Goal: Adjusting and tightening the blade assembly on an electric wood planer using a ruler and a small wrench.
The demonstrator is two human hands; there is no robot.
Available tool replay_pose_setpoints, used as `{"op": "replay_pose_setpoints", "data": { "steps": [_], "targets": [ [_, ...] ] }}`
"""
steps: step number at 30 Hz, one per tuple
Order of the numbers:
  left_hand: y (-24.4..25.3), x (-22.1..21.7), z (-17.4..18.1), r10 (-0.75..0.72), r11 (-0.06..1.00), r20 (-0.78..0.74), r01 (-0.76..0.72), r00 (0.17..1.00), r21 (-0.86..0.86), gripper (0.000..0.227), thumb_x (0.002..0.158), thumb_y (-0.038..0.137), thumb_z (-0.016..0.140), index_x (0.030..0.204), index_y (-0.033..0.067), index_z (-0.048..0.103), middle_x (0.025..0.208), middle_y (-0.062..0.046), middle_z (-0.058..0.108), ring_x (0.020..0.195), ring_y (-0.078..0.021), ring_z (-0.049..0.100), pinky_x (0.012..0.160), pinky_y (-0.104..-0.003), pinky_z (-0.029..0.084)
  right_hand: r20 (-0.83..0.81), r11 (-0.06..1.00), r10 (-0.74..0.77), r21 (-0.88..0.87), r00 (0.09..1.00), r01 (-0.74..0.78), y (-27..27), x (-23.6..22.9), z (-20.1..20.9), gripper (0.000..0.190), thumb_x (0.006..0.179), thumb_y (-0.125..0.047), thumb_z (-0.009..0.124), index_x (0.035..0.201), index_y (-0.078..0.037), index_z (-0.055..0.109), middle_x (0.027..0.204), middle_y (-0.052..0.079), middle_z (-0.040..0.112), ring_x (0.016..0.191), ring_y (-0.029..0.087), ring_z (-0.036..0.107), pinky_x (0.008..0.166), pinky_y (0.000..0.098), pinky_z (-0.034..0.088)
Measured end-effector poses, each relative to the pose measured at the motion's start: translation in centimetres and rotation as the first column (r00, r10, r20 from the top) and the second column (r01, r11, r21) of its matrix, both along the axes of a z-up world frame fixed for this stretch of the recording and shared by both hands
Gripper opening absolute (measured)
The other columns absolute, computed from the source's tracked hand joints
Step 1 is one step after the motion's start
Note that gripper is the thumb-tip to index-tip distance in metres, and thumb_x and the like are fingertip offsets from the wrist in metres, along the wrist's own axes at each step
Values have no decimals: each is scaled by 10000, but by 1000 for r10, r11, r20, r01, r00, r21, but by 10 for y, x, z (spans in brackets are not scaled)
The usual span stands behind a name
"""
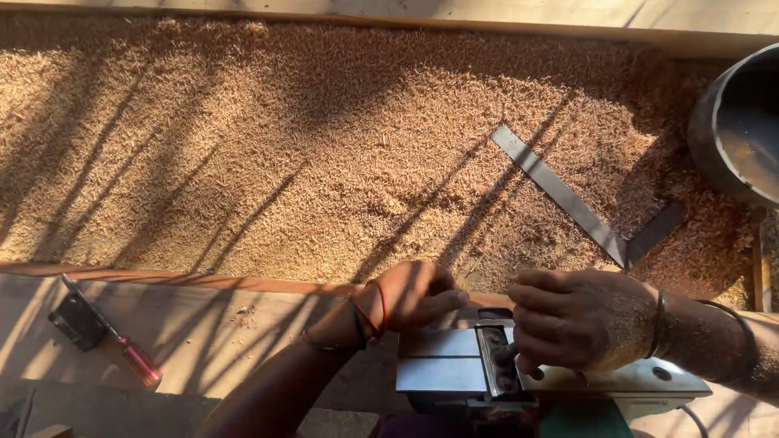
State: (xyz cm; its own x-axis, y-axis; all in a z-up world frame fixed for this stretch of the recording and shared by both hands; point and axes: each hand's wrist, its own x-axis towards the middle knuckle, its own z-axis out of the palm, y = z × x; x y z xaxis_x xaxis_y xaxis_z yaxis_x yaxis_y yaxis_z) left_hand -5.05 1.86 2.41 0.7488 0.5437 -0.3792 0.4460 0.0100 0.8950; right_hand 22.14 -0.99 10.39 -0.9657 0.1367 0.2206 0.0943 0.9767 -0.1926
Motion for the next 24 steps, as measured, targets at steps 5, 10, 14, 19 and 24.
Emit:
{"op": "replay_pose_setpoints", "data": {
  "steps": [5,10,14,19,24],
  "targets": [
    [8,18,1,-225,973,-251,204,942,-107,600,963,577,519,853,45,774,755,-171,753,690,-260,698,646,-435,556,4,987,-83,-141,997,83,5,-16,17,384,955,-420,686,817,-68,619,871,84,648,967,308,673,949,469,526],
    [5,42,-50,-503,864,-331,465,798,-192,737,996,658,399,942,24,772,844,-209,749,771,-336,703,728,-471,542,-28,959,-34,-284,999,25,7,-18,13,360,963,-389,708,806,-82,605,799,57,605,876,291,658,889,469,550],
    [1,49,-84,-504,846,-249,416,827,-334,753,979,656,428,1008,-21,755,989,-203,766,880,-312,714,772,-462,540,-13,981,57,-184,998,-59,4,-17,13,343,993,-362,700,824,-75,617,770,41,585,816,274,644,884,492,556],
    [-10,53,-90,-292,786,-129,161,948,-596,627,910,518,572,1209,-14,714,1172,-162,735,989,-245,680,850,-421,548,-75,993,54,-96,996,-61,4,-14,11,330,1028,-355,677,872,-67,633,801,32,600,805,235,658,897,469,570],
    [-16,51,-58,-244,742,-189,58,951,-667,642,931,550,541,1263,21,687,1179,-113,712,990,-207,645,860,-395,519,-78,988,76,-132,994,-86,6,-18,8,324,1019,-352,674,859,-73,630,774,28,577,749,232,643,884,490,577]
  ]
}}
